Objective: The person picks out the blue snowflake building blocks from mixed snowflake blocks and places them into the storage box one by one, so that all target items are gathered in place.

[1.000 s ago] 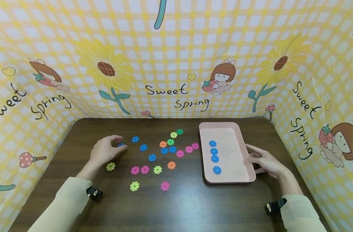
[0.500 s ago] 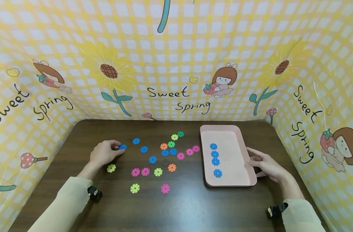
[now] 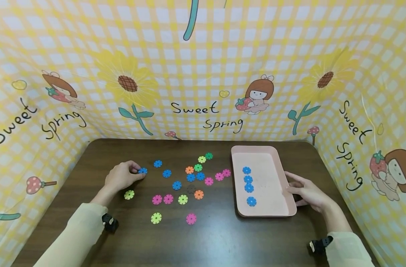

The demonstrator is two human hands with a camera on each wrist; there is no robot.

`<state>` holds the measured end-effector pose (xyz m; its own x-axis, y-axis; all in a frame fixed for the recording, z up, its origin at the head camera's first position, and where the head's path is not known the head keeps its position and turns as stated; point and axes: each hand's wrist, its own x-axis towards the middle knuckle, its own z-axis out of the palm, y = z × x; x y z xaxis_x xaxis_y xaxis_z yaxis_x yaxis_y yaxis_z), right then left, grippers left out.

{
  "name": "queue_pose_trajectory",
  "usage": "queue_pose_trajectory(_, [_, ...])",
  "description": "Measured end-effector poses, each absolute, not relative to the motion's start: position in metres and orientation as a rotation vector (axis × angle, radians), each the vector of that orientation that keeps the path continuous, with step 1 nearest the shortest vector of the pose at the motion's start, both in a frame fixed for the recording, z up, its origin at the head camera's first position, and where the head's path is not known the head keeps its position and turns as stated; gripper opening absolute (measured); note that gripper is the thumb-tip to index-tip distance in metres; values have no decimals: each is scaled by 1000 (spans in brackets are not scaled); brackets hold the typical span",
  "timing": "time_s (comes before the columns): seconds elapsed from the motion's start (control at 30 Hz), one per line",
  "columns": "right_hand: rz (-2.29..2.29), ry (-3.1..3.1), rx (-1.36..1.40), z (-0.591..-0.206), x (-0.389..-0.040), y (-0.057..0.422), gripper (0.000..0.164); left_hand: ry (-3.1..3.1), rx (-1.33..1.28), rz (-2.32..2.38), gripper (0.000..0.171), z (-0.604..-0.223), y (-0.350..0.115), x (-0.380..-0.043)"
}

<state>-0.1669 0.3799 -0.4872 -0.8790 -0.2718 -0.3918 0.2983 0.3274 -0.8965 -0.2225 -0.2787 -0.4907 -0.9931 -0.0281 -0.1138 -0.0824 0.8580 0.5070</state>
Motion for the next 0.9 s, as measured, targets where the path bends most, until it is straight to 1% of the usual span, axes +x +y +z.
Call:
queue_pose_trajectory(0.4, [-1585,2118,31,-488,-169,380,78,2932,-58,921,33,-495,-278,-221])
queue_pose_trajectory(0.9, [-1585,2116,28,-488,-168,381,78,2878,37,1215,36,-494,-271,-219])
